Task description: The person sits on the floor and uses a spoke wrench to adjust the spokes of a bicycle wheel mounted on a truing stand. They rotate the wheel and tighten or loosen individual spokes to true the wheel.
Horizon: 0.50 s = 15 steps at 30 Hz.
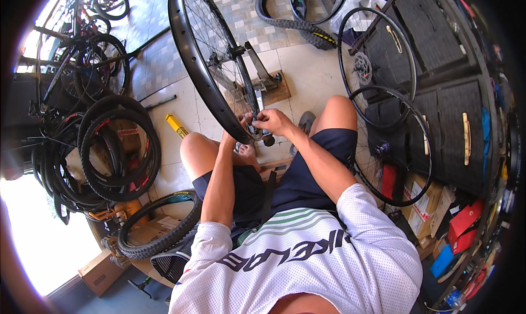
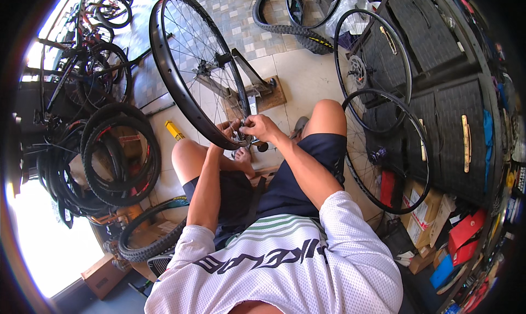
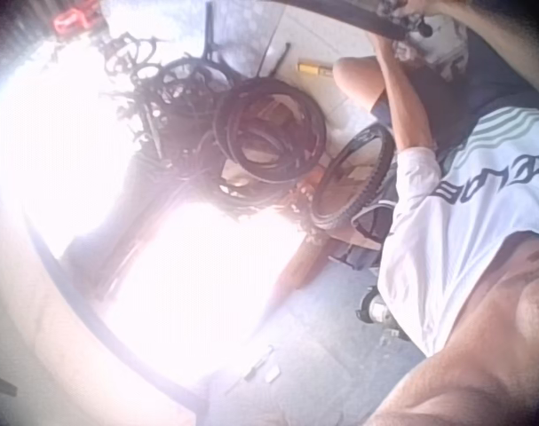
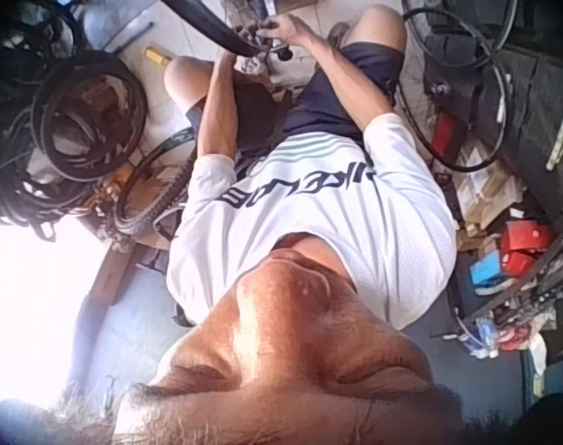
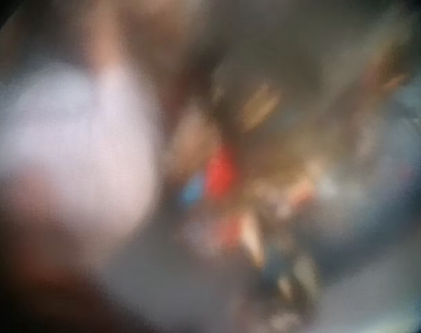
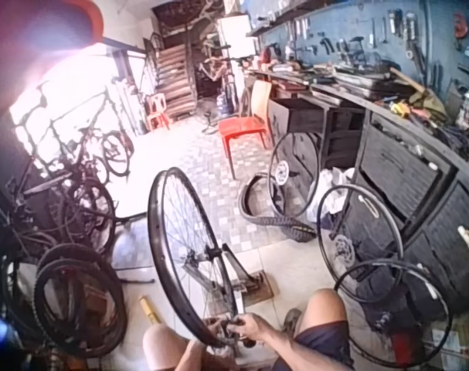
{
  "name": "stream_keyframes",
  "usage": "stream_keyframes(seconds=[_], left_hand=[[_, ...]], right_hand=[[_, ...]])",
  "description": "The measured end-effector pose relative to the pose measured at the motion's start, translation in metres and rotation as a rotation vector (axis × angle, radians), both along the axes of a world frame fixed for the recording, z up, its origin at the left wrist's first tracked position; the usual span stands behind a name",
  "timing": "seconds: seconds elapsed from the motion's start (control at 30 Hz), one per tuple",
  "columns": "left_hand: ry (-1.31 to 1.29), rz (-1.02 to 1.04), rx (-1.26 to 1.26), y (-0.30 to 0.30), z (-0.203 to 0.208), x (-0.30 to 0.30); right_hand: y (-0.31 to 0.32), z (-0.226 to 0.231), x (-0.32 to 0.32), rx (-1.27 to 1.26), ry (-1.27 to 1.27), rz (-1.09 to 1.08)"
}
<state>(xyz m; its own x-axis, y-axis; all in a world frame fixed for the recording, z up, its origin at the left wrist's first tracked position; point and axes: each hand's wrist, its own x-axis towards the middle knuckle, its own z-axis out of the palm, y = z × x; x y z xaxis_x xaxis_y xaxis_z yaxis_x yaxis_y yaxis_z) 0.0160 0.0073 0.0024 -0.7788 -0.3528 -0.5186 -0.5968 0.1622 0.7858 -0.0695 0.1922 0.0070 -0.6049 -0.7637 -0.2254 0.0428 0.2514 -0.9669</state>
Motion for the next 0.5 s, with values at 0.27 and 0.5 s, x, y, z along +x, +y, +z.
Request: stream_keyframes(seconds=[0.27,0.5], left_hand=[[0.009,-0.036,-0.058,0.01,0.004,-0.004],[0.111,0.029,-0.351,0.028,0.016,-0.007]], right_hand=[[0.0,-0.013,-0.002,-0.064,-0.027,-0.018],[-0.002,-0.013,0.001,-0.057,-0.048,-0.034]])
